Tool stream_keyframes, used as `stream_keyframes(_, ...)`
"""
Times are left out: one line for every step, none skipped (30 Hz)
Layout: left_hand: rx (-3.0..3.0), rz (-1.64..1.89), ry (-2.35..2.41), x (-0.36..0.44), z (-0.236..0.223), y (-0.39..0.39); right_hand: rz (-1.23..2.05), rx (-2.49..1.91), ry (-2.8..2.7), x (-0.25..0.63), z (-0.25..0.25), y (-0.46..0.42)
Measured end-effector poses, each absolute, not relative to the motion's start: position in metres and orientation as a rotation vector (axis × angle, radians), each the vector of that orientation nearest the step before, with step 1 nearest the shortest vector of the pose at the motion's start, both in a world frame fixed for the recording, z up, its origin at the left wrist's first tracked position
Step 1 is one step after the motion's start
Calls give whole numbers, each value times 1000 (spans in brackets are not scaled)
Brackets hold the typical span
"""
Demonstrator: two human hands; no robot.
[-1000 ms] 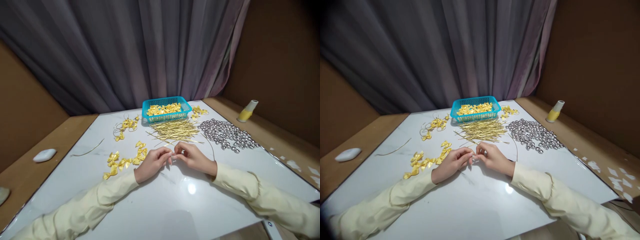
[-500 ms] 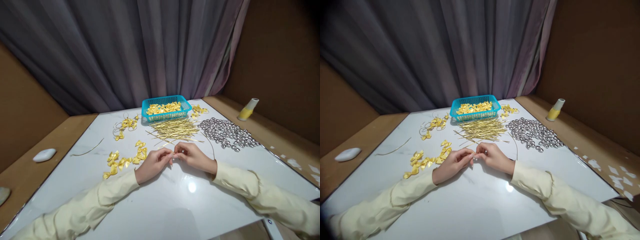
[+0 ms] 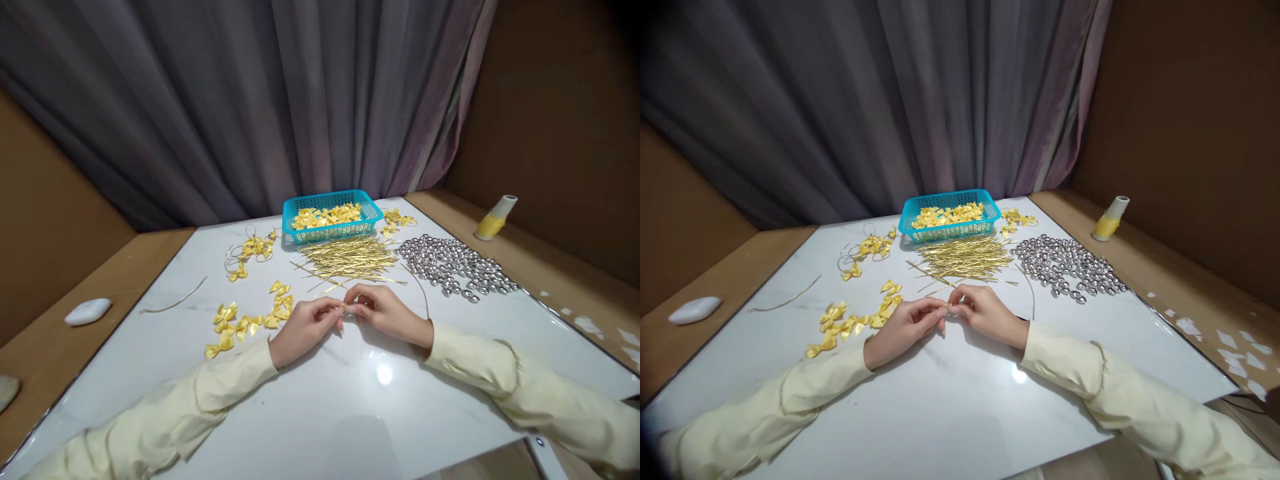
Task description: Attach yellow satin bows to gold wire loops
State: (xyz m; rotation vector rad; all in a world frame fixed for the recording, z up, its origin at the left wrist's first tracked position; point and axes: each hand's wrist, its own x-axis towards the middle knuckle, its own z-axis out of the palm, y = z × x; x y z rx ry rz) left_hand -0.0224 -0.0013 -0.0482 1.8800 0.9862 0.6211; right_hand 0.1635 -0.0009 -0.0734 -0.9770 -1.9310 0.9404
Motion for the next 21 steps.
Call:
stream_keyframes(1868, 622, 985, -23, -49, -1, 923, -991, -1930, 164, -74, -1)
stream_keyframes(1854, 622, 982, -23, -49, -2, 908, -1002, -1931, 164, -74, -1)
stream_keyframes(1839, 622, 978, -23, -49, -2, 894, -1009, -1932, 164, -74, -1)
stream_keyframes(1823, 619, 976, -23, -49, -2, 883, -1014, -1931, 164, -74, -1)
stream_keyframes(1807, 618, 976, -23, -49, -2, 876, -1021, -1929, 164, -73, -1)
stream_keyframes(1789, 621, 978, -22, -49, -2, 873, -1027, -1927, 164, -73, -1)
stream_keyframes(1765, 624, 980, -22, -49, -2, 872, -1034, -1924, 164, -73, -2)
stream_keyframes(1738, 628, 983, -22, -48, -2, 873, -1042, -1922, 164, -72, -2)
stream_keyframes(1710, 634, 986, -22, -48, -1, 876, -1048, -1921, 163, -72, -2)
stream_keyframes(1684, 639, 989, -22, -48, 0, 881, -1050, -1922, 163, -72, -2)
stream_keyframes(1662, 645, 993, -22, -49, 1, 883, -1052, -1922, 163, -72, -3)
stream_keyframes(1645, 650, 997, -22, -49, 2, 887, -1055, -1918, 163, -72, -3)
stream_keyframes(1632, 655, 1001, -22, -50, 3, 888, -1056, -1908, 162, -72, -3)
stream_keyframes(1623, 656, 1006, -22, -50, 4, 886, -1053, -1892, 162, -72, -2)
stream_keyframes(1612, 656, 1009, -22, -51, 4, 883, -1048, -1873, 162, -72, -2)
stream_keyframes(1601, 658, 1009, -22, -51, 4, 879, -1041, -1856, 162, -72, -1)
stream_keyframes(1590, 660, 1007, -23, -51, 4, 879, -1035, -1844, 162, -72, -1)
stream_keyframes(1579, 662, 1005, -22, -51, 4, 884, -1032, -1843, 162, -72, 0)
stream_keyframes(1570, 665, 1003, -22, -51, 4, 892, -1033, -1855, 162, -72, 0)
stream_keyframes(1563, 670, 1002, -22, -51, 4, 900, -1036, -1880, 162, -72, 0)
stream_keyframes(1558, 672, 1000, -22, -51, 3, 902, -1041, -1912, 163, -72, 0)
